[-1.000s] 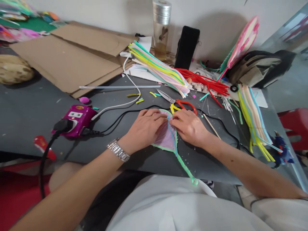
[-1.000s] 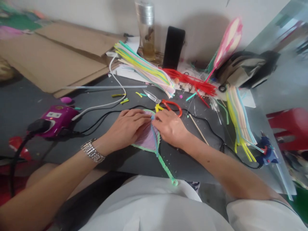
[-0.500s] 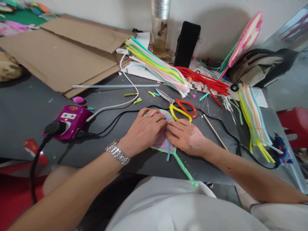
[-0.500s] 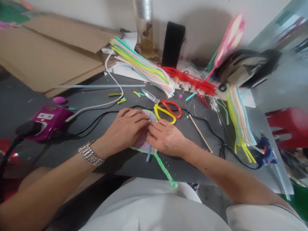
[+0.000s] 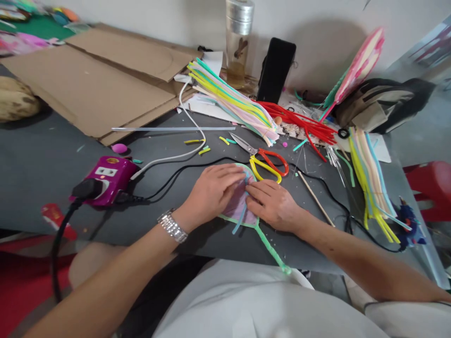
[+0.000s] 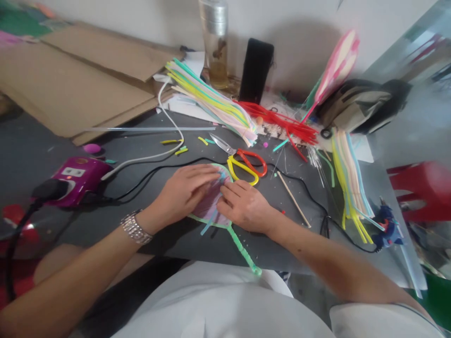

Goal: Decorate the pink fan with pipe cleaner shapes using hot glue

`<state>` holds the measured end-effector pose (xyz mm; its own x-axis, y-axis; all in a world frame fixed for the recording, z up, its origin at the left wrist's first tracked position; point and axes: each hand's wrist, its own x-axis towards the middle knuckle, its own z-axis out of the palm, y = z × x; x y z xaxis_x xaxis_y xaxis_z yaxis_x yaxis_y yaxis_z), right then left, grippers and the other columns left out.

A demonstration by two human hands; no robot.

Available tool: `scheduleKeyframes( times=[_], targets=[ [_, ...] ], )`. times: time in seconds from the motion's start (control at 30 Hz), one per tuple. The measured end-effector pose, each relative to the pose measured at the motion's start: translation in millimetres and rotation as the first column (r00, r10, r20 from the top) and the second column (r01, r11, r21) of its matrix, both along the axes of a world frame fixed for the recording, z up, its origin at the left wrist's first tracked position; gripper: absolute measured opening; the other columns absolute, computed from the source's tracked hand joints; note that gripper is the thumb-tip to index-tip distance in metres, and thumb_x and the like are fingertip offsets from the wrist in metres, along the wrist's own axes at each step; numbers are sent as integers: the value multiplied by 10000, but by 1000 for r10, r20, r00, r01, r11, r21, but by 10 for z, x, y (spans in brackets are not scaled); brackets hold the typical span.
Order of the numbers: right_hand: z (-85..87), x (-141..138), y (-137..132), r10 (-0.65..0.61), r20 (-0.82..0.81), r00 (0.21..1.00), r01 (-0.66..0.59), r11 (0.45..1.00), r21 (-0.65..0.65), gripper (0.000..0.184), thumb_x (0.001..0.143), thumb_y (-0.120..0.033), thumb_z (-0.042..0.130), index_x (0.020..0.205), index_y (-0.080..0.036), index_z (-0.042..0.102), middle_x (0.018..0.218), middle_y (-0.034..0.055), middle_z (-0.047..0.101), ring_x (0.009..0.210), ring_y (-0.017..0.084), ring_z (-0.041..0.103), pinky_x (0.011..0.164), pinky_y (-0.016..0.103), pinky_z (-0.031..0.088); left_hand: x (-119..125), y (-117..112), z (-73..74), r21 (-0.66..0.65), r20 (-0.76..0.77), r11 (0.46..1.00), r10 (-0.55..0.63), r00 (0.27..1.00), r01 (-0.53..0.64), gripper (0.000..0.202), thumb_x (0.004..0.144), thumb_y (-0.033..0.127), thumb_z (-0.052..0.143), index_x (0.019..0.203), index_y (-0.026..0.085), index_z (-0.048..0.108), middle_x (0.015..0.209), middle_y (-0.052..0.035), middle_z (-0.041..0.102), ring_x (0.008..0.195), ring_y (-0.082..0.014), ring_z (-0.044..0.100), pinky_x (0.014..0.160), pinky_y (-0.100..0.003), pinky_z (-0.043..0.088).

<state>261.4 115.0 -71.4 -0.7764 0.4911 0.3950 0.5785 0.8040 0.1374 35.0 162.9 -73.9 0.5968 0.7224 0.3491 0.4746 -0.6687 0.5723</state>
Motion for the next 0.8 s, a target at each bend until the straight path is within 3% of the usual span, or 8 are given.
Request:
scheduleKeyframes(
  times=[0.1, 0.17, 0.27, 0.43, 0.57, 0.8],
  targets=[
    [-14, 15, -5, 5, -59, 998, -7, 999, -32, 196, 1010, -147, 533, 936, -168, 714, 1095, 134, 756, 1096, 227, 667, 949, 389, 520, -112, 28, 173, -162, 255, 969, 223, 941, -185, 334, 1006, 249, 481, 1236, 199, 719, 1336, -78, 718, 1247, -229, 662, 1115, -403, 499],
    [-12, 22, 0, 15, -76, 997, -20, 998, -57, 188, 1005, -136, 537, 947, -155, 715, 1101, 155, 755, 1102, 239, 674, 941, 403, 524, -182, 32, 295, -202, 270, 937, 334, 903, -286, 336, 998, 258, 487, 1211, 190, 738, 1291, -70, 742, 1214, -234, 684, 1111, -404, 509],
    [5, 23, 11, 24, -61, 998, -29, 997, -75, 183, 1001, -132, 540, 962, -139, 718, 1102, 173, 753, 1089, 254, 681, 929, 413, 528, -244, 28, 375, -188, 232, 925, 370, 900, -331, 323, 991, 253, 496, 1177, 173, 748, 1238, -75, 765, 1185, -234, 698, 1091, -410, 526],
    [19, 17, 22, 30, -59, 998, -34, 996, -81, 195, 1000, -129, 531, 970, -152, 722, 1115, 173, 750, 1111, 252, 670, 955, 425, 519, -244, 20, 264, -121, 181, 952, 299, 937, -280, 286, 986, 240, 507, 1147, 185, 738, 1220, -84, 768, 1194, -231, 687, 1081, -431, 526],
    [12, 11, 27, 27, -24, 999, -27, 999, -42, 200, 1002, -142, 532, 951, -155, 725, 1111, 161, 755, 1089, 246, 669, 944, 411, 522, -185, -34, 144, -66, 42, 987, 151, 988, -149, 262, 980, 235, 538, 1156, 182, 725, 1220, -104, 760, 1173, -237, 683, 1052, -430, 536],
    [28, 6, 26, 11, -12, 1000, -12, 999, -40, 196, 1000, -133, 537, 953, -140, 727, 1099, 156, 754, 1056, 236, 666, 944, 399, 507, -25, -104, 30, 79, -229, 996, -13, 973, 32, 346, 1021, 190, 475, 1314, 196, 658, 1458, -98, 632, 1397, -277, 528, 1101, -486, 460]
  ],
)
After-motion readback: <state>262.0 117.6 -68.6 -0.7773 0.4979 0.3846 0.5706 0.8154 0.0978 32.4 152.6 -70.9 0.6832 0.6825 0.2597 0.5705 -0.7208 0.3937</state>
